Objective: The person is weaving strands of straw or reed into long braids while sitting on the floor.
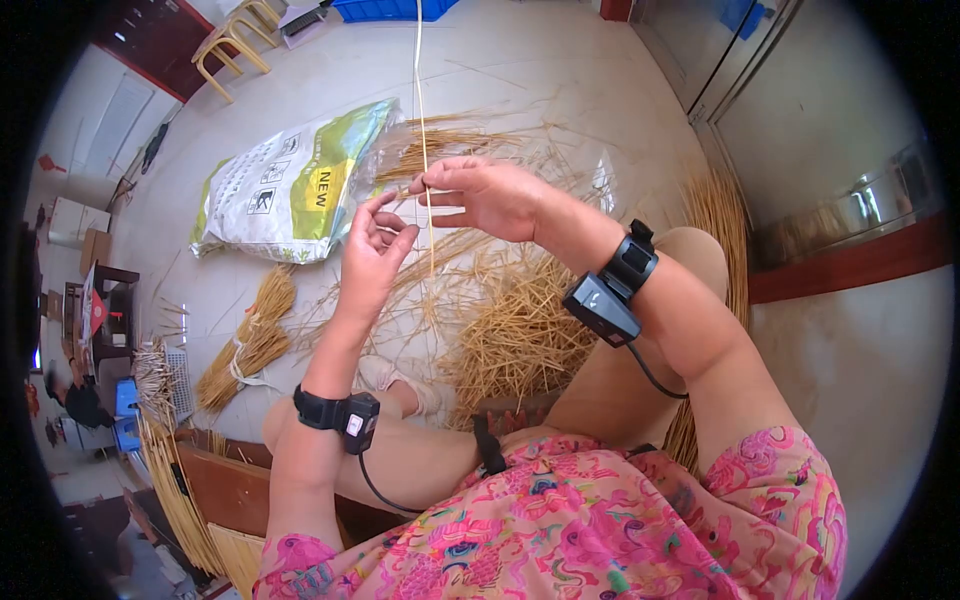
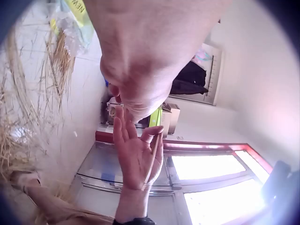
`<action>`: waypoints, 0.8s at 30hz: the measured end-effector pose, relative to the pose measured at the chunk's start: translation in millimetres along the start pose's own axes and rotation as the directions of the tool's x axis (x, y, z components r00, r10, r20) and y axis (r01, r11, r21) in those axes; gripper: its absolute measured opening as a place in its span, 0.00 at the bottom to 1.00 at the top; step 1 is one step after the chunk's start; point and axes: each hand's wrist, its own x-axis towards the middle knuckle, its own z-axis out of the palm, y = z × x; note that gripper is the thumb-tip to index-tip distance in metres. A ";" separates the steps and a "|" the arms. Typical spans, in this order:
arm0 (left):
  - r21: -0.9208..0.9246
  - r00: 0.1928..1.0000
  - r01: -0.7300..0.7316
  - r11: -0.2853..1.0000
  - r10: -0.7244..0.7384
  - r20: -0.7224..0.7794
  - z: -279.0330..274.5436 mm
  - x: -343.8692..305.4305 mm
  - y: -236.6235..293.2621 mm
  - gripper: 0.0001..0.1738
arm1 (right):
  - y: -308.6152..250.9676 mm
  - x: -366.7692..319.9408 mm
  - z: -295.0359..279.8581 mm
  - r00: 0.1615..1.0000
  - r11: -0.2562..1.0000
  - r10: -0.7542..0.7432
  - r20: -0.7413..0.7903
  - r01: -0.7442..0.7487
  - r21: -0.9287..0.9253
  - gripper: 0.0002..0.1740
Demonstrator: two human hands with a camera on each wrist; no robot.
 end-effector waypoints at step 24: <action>0.711 0.979 0.008 0.703 0.139 -0.148 -12.9 23.0 -86.1 0.26 | 66.7 -492.7 -170.6 0.370 0.066 -0.644 -0.670 -0.845 -0.530 0.13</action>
